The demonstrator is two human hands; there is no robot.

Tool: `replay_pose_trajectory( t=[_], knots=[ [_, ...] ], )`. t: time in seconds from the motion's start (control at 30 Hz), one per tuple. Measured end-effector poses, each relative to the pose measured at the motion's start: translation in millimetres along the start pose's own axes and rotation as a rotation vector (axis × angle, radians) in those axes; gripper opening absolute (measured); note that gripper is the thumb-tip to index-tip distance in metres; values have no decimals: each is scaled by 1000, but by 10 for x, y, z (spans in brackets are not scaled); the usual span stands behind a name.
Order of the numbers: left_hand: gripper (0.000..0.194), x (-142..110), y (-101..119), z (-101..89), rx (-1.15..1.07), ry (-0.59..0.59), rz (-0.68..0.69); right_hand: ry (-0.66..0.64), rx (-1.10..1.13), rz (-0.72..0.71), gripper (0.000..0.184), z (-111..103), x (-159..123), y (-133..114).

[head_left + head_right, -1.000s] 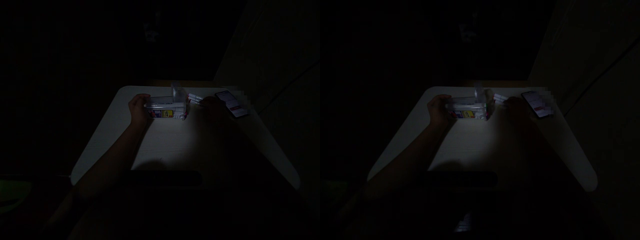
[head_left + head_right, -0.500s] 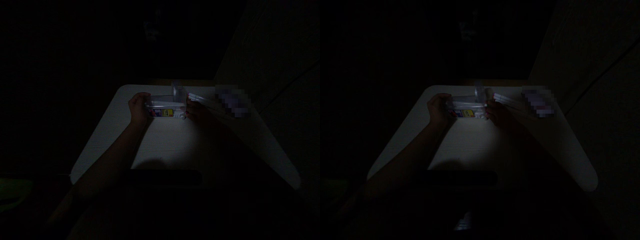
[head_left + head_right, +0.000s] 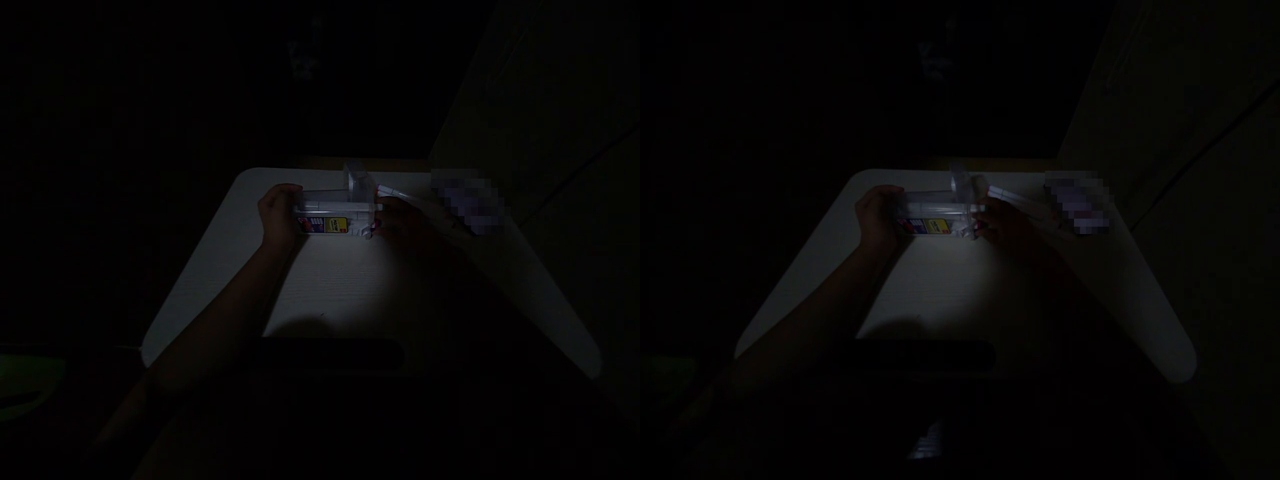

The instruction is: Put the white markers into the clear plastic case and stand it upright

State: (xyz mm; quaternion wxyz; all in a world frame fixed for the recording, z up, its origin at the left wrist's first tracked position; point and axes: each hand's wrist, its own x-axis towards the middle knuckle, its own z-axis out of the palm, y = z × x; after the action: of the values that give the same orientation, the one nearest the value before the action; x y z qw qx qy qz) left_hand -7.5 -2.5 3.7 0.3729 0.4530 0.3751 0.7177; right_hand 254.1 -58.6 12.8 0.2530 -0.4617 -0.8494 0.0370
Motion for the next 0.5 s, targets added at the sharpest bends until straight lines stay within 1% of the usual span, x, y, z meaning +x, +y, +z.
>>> replay_pose_trajectory(
  t=[0.13, 0.3, 0.4, 0.5],
  knots=[
    [16, 11, -8, -2, 32, 27, 2, -31, -60, 56, 34, 3, 5, -65],
    [18, 3, 9, 6, 61, 28, 13, -3, -40, 70, 24, -8, 23, -146],
    [16, -5, 27, 15, 73, 45, -3, 4, -24, 60, 22, -56, 14, -120],
    [16, -11, 42, 19, 77, 47, -7, -12, -40, 98, 21, -162, -11, -63]
  ],
)
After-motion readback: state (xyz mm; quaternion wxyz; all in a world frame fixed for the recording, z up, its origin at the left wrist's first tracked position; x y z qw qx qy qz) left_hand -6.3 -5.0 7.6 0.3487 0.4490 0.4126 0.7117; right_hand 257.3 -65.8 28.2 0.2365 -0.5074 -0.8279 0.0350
